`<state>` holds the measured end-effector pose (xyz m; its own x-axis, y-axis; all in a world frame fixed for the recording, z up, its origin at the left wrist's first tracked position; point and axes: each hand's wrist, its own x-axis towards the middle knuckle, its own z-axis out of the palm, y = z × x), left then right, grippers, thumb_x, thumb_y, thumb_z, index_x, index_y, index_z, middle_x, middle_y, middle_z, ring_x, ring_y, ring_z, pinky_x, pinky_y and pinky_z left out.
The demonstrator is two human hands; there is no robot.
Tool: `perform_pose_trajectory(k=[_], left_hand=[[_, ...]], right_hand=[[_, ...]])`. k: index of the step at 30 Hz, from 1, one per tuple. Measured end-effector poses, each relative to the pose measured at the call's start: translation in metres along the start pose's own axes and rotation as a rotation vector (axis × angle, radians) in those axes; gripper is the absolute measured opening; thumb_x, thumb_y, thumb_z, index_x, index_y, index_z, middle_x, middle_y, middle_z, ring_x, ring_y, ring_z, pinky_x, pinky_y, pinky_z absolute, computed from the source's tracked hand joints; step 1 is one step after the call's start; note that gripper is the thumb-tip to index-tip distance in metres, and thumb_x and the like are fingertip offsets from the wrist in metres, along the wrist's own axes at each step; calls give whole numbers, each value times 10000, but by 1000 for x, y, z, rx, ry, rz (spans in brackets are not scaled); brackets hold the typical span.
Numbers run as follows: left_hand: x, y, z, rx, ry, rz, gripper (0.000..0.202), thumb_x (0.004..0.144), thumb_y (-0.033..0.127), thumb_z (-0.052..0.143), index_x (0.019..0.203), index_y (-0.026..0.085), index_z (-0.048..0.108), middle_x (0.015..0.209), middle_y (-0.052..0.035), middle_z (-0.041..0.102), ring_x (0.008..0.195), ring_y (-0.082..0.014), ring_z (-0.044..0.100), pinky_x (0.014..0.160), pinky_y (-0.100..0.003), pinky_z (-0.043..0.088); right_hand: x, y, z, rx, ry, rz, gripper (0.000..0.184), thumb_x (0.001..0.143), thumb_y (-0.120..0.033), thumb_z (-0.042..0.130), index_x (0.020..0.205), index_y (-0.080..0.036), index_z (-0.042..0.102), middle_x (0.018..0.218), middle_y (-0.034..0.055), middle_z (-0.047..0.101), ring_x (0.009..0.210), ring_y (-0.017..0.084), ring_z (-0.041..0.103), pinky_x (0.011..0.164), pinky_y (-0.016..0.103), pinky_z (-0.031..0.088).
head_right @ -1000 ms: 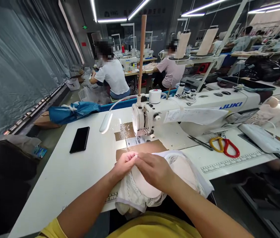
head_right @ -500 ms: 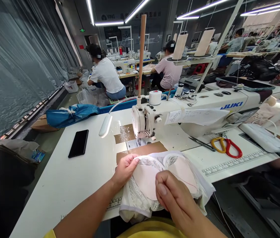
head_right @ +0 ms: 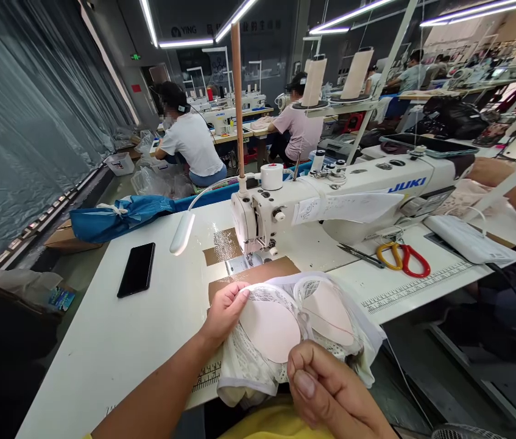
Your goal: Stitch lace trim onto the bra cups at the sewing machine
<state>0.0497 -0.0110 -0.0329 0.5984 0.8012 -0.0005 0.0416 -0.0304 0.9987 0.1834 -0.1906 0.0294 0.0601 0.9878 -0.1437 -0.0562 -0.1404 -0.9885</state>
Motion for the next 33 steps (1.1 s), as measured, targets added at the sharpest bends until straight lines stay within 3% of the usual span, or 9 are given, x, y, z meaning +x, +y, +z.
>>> perform_pose_trajectory(k=[2, 6, 10, 13, 22, 33], left_hand=[[1, 0, 0, -6, -2, -4, 284, 888, 384, 508, 964, 152, 654, 897, -53, 658, 821, -173, 580, 738, -264, 454], [2, 1, -1, -33, 7, -8, 289, 859, 406, 552, 934, 143, 647, 900, -59, 646, 824, -172, 574, 753, -262, 451], [2, 1, -2, -71, -8, -69, 311, 856, 430, 556, 915, 142, 656, 835, -45, 634, 758, -155, 560, 696, -250, 448], [3, 0, -3, -87, -27, -95, 328, 870, 439, 535, 908, 142, 670, 806, -40, 628, 737, -148, 548, 679, -246, 441], [6, -1, -3, -93, -49, -126, 334, 887, 437, 516, 911, 146, 677, 793, -37, 624, 740, -147, 531, 680, -238, 423], [7, -2, -3, -76, -51, -134, 337, 901, 421, 501, 917, 132, 674, 769, -30, 595, 711, -131, 499, 655, -232, 397]], right_hand=[[14, -7, -3, -178, 58, -90, 282, 940, -430, 395, 799, -226, 529, 637, -11, 428, 581, 132, 412, 544, 262, 379], [56, -10, -12, -668, 186, -417, 174, 919, -311, 468, 840, -234, 602, 816, 33, 603, 784, 178, 560, 689, 291, 453], [92, 9, -15, -1099, 295, -588, 213, 923, -222, 432, 848, -204, 630, 700, 27, 603, 693, 179, 542, 619, 300, 418], [103, 22, -16, -1287, 341, -664, 256, 924, -189, 406, 828, -181, 643, 635, 30, 569, 642, 182, 504, 589, 309, 373], [106, 27, -23, -1304, 347, -816, 185, 879, -99, 470, 865, -141, 649, 626, 32, 551, 647, 176, 443, 600, 307, 345], [111, 29, -23, -1343, 313, -811, 221, 882, -82, 451, 882, -122, 668, 642, 47, 562, 661, 184, 448, 610, 321, 342]])
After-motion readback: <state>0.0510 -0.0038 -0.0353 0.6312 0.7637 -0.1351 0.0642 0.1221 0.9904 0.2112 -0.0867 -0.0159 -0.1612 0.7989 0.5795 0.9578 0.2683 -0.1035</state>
